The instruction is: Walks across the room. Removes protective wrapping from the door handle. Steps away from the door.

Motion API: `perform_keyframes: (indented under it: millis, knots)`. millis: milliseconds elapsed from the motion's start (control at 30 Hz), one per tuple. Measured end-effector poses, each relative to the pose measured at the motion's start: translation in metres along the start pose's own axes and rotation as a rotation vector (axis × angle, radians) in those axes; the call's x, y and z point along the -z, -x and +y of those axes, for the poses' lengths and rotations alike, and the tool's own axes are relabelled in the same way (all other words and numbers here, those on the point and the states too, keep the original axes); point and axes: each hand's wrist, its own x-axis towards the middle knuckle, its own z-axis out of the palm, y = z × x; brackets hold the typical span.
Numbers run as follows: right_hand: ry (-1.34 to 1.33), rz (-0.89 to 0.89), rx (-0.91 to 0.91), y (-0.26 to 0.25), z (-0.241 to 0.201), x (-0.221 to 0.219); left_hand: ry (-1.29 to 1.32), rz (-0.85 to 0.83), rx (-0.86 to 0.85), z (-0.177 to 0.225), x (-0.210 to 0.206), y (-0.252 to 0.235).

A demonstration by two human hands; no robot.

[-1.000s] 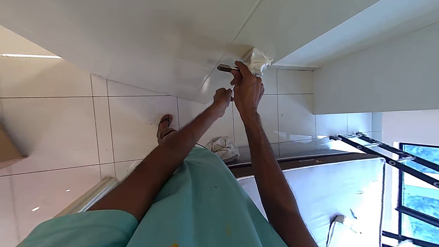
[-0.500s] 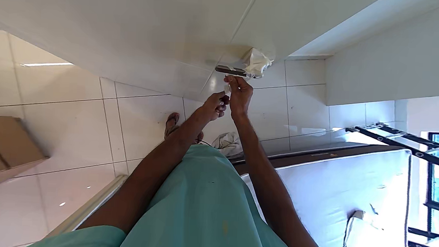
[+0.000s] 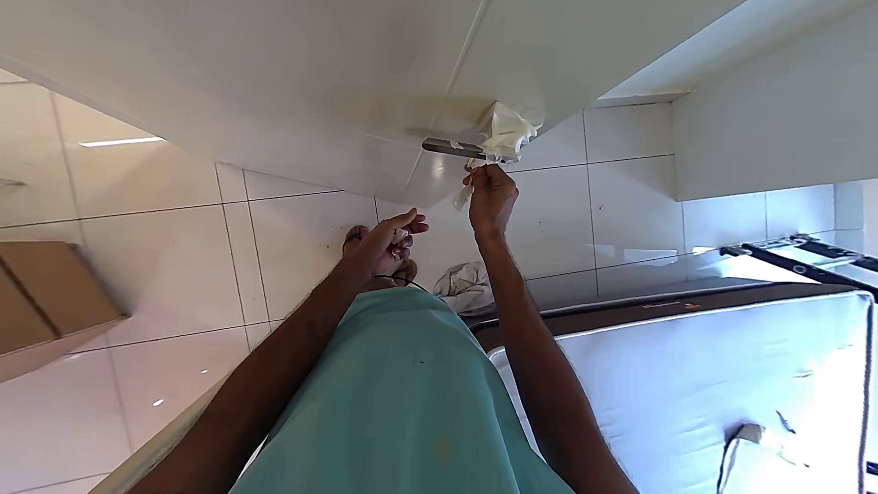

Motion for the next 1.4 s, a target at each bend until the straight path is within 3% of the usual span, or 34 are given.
perform_keyframes:
  millis: [200,400,633,800,867,967,1100,1200,1333,1400]
  knots:
    - [-0.02,0.024,-0.106,-0.019,-0.012,-0.006,-0.192,0.176,-0.429,0.042,-0.049,0.015]
    - [0.153,-0.031,0.04,0.004,-0.012,0.012,-0.4,0.298,-0.845,0.082,-0.079,0.005]
    - [0.266,-0.015,-0.095,-0.028,-0.02,0.009,-0.465,0.421,-0.943,0.09,-0.085,-0.002]
    - [0.494,-0.085,0.027,-0.019,-0.029,0.048,-0.444,0.441,-0.947,0.1,-0.092,-0.001]
    - [0.598,-0.136,-0.081,-0.016,-0.005,0.078,-0.407,0.475,-0.942,0.095,-0.094,-0.001]
    - [0.549,-0.136,-0.222,-0.005,0.058,0.138,-0.412,0.491,-0.963,0.102,-0.1,-0.008]
    - [0.221,-0.017,-0.219,0.059,0.115,0.138,-0.43,0.485,-1.042,0.09,-0.106,-0.013]
    - [-0.102,-0.011,-0.226,0.069,0.094,0.107,-0.407,0.426,-0.906,0.067,-0.116,-0.003]
    - [-0.536,-0.045,-0.299,0.061,0.02,0.074,-0.53,0.236,-0.324,0.032,-0.118,0.006]
    - [-0.544,-0.05,-0.247,0.053,0.002,0.061,-0.6,0.104,-0.187,0.021,-0.115,0.008]
